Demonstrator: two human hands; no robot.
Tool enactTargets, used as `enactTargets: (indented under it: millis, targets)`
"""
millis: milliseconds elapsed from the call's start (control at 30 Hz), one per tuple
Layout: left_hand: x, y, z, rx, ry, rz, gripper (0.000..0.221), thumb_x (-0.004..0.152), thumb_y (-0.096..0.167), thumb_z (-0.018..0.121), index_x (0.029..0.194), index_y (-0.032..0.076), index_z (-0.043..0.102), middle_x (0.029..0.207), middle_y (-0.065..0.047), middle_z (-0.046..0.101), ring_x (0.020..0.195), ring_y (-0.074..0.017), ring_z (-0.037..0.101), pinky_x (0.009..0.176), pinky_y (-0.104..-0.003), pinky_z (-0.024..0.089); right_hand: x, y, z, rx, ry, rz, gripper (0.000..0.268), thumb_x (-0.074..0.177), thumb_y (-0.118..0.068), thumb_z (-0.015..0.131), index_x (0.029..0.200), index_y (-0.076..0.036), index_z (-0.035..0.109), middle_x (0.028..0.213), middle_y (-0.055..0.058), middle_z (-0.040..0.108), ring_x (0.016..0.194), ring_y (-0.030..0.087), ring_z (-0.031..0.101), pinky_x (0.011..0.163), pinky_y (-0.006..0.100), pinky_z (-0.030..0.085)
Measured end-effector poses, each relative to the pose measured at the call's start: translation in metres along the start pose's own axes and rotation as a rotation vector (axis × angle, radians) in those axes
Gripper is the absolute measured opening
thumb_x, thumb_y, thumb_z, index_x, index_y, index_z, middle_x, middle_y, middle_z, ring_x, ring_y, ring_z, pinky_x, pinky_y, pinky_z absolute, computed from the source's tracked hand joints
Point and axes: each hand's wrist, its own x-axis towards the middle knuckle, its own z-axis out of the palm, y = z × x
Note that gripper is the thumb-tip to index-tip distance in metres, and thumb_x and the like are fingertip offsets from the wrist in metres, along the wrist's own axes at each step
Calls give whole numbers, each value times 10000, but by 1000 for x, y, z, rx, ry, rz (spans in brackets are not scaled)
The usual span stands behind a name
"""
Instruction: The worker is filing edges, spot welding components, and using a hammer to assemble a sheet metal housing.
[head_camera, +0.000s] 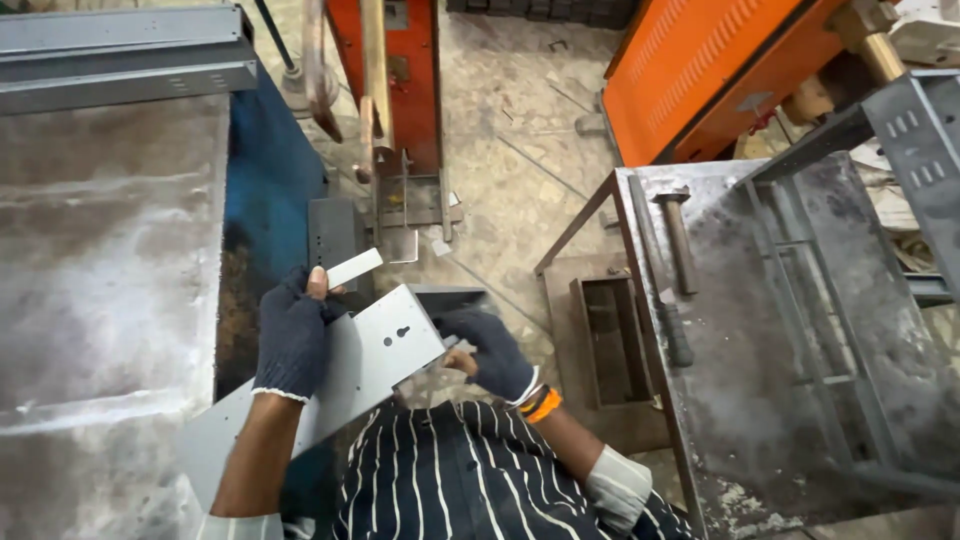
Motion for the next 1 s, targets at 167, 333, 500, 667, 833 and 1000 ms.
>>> enactTargets:
  millis: [167, 333, 500, 667, 833, 1000]
  targets:
    - [-10, 17, 5, 12, 79, 10, 431, 1069, 353, 523, 933, -19, 694, 716, -27, 637, 652, -100, 525, 621, -294, 419, 19, -21, -2, 102, -21, -30, 525, 1027, -431, 573, 1347, -15, 602, 1319, 214, 666, 1243, 387, 635, 1061, 452, 492]
    - [-2, 17, -8, 146, 200, 74, 511, 1121, 367, 515, 864, -65, 602, 683, -81, 563, 648, -140, 497, 628, -321, 407, 54, -30, 9, 89, 45, -47, 530, 1026, -403, 538, 1390, -19, 575, 1352, 223, 644, 1294, 404, 605, 1101, 448, 459]
    - [30, 8, -18, -112, 267, 133, 437, 1093, 361, 529, 884, -6, 643, 760, -3, 630, 714, -95, 541, 679, -278, 432, 85, -26, 18, -104, 165, -25, 542, 1031, -428, 574, 1416, -47, 595, 1388, 194, 654, 1382, 409, 595, 1192, 451, 455]
    - [74, -9, -14, -347, 229, 134, 378, 1086, 329, 545, 924, 0, 639, 823, 8, 638, 743, -76, 554, 688, -261, 449, 116, -36, 24, -41, 127, 75, 977, 792, -564, 766, 1518, -14, 411, 1451, 194, 559, 1265, 338, 620, 1060, 405, 516]
    - [103, 13, -19, -96, 167, 146, 415, 1100, 326, 518, 913, -16, 660, 765, -11, 628, 693, -94, 500, 640, -275, 419, 149, -9, 37, 82, 161, 44, 1198, 726, -538, 895, 1603, 7, 288, 1529, 196, 518, 1349, 297, 582, 1082, 397, 515]
    - [152, 1, -19, -293, -2, 85, 384, 1100, 297, 543, 914, -13, 674, 791, -15, 641, 709, -88, 514, 660, -272, 426, 181, 2, 34, 26, 237, 13, 1206, 692, -423, 938, 1636, -30, 299, 1437, 166, 607, 1214, 241, 640, 1011, 368, 549]
